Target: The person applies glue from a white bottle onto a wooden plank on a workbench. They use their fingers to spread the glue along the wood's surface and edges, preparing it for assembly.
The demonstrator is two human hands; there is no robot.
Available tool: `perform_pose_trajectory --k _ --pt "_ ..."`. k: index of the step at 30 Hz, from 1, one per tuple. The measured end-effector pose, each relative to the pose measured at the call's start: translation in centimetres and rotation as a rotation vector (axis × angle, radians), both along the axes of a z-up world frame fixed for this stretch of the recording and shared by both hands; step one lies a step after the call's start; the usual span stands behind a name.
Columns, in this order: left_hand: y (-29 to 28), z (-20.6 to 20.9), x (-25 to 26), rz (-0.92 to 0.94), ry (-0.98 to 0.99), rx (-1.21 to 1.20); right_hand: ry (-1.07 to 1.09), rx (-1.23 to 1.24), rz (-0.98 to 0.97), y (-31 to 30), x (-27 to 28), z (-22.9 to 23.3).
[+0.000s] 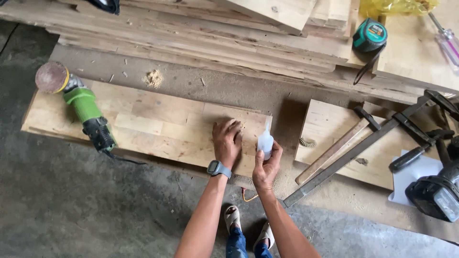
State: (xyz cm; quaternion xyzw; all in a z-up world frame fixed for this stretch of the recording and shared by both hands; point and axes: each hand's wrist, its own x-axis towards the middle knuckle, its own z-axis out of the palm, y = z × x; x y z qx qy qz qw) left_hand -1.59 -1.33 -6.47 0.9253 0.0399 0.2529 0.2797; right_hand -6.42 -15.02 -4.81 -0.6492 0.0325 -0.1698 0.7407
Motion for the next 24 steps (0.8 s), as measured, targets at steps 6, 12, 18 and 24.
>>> perform_pose_trajectory --k 6,12,18,24 --pt "-0.4 0.7 -0.7 0.027 0.040 0.047 -0.017 -0.029 -0.002 -0.4 0.2 -0.4" --pt "0.5 0.7 1.4 0.073 0.175 -0.011 -0.007 -0.012 0.004 -0.3 0.1 -0.2" --pt "1.8 0.0 3.9 -0.016 0.386 -0.051 -0.001 0.012 -0.002 0.2 0.0 0.5" --pt "2.0 -1.1 3.7 0.006 0.339 -0.155 -0.003 0.007 -0.006 0.3 0.1 0.5"
